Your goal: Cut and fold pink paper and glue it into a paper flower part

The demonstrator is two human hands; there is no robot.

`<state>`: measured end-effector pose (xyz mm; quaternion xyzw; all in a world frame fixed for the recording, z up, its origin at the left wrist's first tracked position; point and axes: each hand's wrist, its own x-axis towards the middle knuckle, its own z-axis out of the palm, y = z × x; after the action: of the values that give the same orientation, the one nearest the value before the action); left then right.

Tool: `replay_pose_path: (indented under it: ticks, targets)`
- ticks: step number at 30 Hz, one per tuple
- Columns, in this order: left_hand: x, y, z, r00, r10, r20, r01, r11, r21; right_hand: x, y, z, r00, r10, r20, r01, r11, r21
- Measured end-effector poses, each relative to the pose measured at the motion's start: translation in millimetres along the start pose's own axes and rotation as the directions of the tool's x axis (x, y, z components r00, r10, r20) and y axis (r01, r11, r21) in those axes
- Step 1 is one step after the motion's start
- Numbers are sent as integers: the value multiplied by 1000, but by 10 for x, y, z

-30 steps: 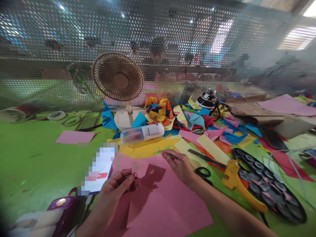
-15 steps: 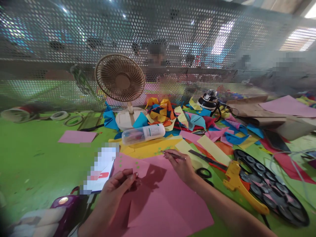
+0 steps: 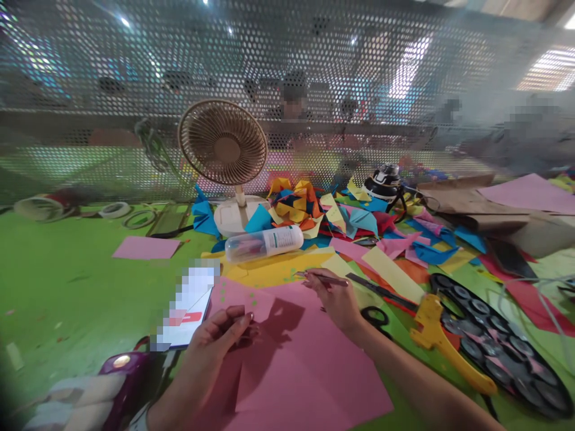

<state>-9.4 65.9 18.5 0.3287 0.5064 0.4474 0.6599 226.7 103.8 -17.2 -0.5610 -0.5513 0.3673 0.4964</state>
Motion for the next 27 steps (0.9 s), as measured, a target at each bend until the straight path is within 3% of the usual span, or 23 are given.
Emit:
replay_pose_path:
  ticks: [9,20,27]
  targets:
    - [-14,-5,-7,1000,-10,23,10,1000,-8,0,-7,-3,1000,-6,27,5,1000,24]
    - [-21,5,7,1000,-10,7,10,1000,-5,-38,26,31,997,-49,62,53,996,-67]
    - [-1,-10,-2,1000,-11,16,12,1000,-17,-40,64,26,996,-80,33,81,995,-58]
